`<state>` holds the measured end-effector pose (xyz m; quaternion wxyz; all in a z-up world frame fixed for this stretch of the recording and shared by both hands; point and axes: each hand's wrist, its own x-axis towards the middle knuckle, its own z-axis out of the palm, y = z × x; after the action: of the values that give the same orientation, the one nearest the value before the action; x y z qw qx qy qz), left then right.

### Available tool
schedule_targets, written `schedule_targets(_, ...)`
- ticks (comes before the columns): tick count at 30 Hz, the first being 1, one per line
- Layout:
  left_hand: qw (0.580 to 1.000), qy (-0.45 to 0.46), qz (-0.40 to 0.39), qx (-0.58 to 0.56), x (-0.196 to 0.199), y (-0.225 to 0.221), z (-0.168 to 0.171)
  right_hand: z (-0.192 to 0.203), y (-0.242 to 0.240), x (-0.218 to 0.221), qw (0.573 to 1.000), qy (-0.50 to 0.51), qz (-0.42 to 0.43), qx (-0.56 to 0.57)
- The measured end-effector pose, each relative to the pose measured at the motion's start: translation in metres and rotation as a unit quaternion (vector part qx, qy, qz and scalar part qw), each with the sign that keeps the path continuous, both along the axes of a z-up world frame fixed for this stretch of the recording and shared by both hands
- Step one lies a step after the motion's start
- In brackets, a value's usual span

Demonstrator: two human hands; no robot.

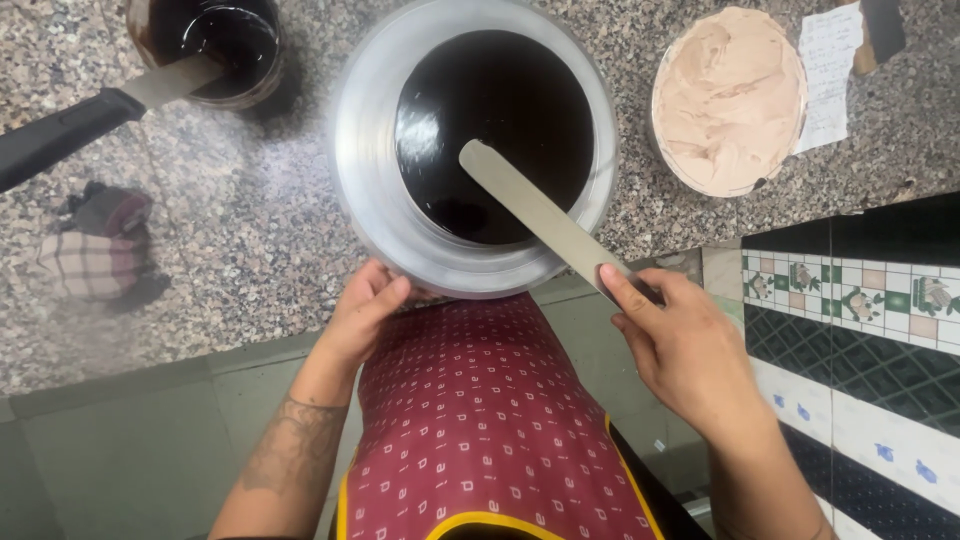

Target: The person stirs dark chocolate glaze in a container, pours it over a frosted cake on a turntable, and spreads the glaze over the top and sides with a spatula while rotating the turntable. They then wipe the turntable edge and counter with a cloth.

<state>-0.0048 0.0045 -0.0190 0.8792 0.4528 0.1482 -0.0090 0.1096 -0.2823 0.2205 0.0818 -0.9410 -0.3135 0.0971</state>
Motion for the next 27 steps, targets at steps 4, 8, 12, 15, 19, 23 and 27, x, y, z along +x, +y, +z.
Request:
schedule_targets(4,1.0,0.009,0.001,0.001,0.007,0.008,0.023,0.001,0.0,-0.001,1.0,0.006,-0.003,-0.005)
schedule_targets(8,0.989,-0.032,0.111,-0.088,0.005,0.016,0.01,-0.001,-0.001,-0.003,1.0,0.004,0.005,0.0)
schedule_targets(12,0.991,-0.008,0.12,-0.05,0.003,-0.004,0.005,-0.004,-0.003,-0.004,1.0,0.003,0.008,0.001)
schedule_targets(15,0.998,0.0,0.036,-0.049,-0.003,-0.021,0.003,-0.004,-0.001,-0.005,1.0,0.006,0.013,0.022)
schedule_targets(19,0.998,-0.034,-0.023,-0.056,0.0,-0.021,0.009,-0.006,-0.004,-0.007,0.999,0.031,0.031,0.032)
schedule_targets(23,0.988,-0.02,0.119,-0.095,0.006,-0.003,0.013,-0.005,-0.004,-0.012,0.987,0.127,0.046,0.091)
schedule_targets(27,0.981,-0.04,0.164,-0.095,0.013,0.009,0.02,0.013,-0.01,-0.007,0.959,0.233,0.052,0.155)
